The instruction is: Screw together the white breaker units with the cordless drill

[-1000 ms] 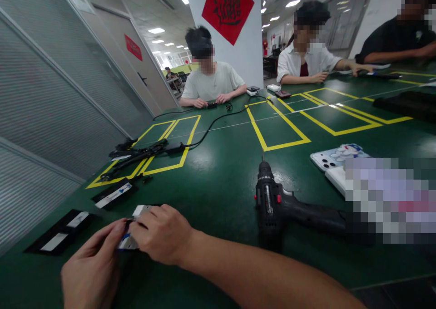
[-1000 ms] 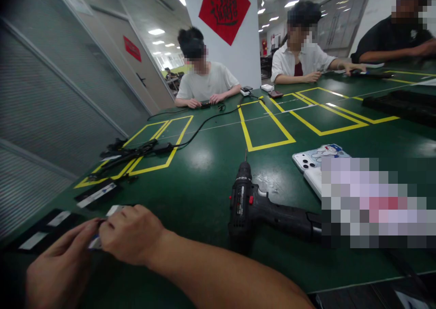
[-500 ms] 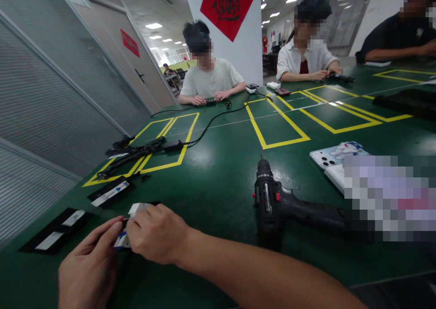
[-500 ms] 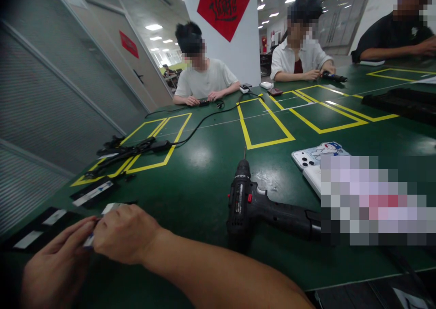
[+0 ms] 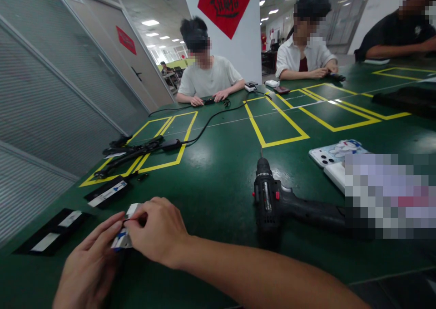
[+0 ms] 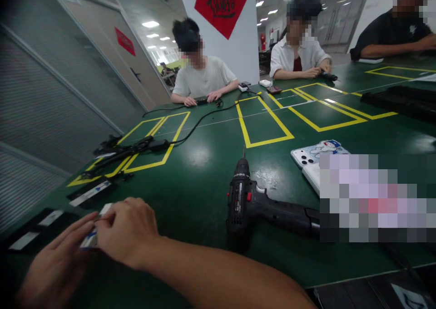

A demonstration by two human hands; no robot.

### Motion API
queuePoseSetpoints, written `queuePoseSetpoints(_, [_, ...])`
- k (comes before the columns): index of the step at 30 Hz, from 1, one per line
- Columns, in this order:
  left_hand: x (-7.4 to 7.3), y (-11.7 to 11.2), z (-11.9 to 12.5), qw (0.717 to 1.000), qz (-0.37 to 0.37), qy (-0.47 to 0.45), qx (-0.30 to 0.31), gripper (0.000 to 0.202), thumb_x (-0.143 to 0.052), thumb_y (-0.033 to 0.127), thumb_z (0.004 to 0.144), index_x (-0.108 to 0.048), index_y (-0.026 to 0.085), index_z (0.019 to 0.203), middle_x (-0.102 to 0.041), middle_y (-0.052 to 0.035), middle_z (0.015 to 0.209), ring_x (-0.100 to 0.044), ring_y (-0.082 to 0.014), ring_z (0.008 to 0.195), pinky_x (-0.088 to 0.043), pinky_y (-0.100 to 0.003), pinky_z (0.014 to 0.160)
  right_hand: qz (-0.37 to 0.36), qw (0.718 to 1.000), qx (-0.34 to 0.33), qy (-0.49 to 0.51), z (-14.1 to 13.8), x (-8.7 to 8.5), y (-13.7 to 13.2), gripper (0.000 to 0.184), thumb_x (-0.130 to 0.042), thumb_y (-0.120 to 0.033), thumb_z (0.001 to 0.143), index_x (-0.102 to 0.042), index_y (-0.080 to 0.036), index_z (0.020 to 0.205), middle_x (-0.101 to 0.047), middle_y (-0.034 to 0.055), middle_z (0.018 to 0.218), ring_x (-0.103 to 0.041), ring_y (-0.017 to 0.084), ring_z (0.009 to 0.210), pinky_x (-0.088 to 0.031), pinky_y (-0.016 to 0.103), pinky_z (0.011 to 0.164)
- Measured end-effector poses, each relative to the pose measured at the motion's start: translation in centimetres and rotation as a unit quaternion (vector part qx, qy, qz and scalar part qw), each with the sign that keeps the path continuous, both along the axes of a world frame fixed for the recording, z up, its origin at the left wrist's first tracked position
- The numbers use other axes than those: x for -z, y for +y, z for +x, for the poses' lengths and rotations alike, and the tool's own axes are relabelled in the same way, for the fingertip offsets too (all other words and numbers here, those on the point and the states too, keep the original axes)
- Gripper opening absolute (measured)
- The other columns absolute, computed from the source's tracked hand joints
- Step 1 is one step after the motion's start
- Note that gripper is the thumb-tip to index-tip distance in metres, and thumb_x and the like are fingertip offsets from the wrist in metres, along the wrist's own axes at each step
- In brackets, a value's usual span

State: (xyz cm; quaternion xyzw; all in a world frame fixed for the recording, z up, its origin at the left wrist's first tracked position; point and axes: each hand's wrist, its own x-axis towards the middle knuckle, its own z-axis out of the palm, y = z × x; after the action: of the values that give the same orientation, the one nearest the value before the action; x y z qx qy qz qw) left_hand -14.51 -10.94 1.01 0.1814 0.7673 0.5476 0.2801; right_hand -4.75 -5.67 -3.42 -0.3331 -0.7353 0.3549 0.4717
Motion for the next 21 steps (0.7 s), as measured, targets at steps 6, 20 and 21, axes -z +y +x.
queuePoseSetpoints(6, [1.3,0.0,-1.3,0.996,0.020,-0.049,0.072,0.037,-0.065,0.015,0.069,-0.068,0.030,0.103,-0.072,0.0037,0.089,-0.061,-0.0095,0.059,-0.050,-0.013,0.048,-0.141,0.988,0.060,0.019,0.0,0.0,-0.2,0.045,-0.071,-0.033,0.078,-0.048,-0.015,0.113,-0.048,0.0076,0.102,-0.051,0.025,0.094,-0.050,0.039,0.082])
queuePoseSetpoints(20, [1.4,-0.6,0.0,0.984,0.073,-0.107,0.126,0.039,-0.067,0.023,0.064,-0.068,0.029,0.102,-0.072,0.0034,0.080,-0.065,-0.0184,0.064,-0.047,-0.019,0.039,-0.008,0.998,-0.057,-0.021,0.9,0.7,-0.2,0.029,-0.050,-0.034,0.098,-0.051,-0.030,0.127,-0.053,0.0006,0.100,-0.056,0.017,0.090,-0.050,0.030,0.085])
queuePoseSetpoints(21, [1.4,-0.6,0.1,0.982,0.078,-0.108,0.132,0.040,-0.068,0.024,0.064,-0.067,0.030,0.104,-0.073,0.0037,0.083,-0.066,-0.0194,0.069,-0.049,-0.019,0.041,-0.003,0.998,-0.055,-0.023,1.0,0.7,-0.3,0.030,-0.050,-0.035,0.098,-0.051,-0.033,0.127,-0.053,0.0003,0.100,-0.056,0.017,0.089,-0.050,0.031,0.084])
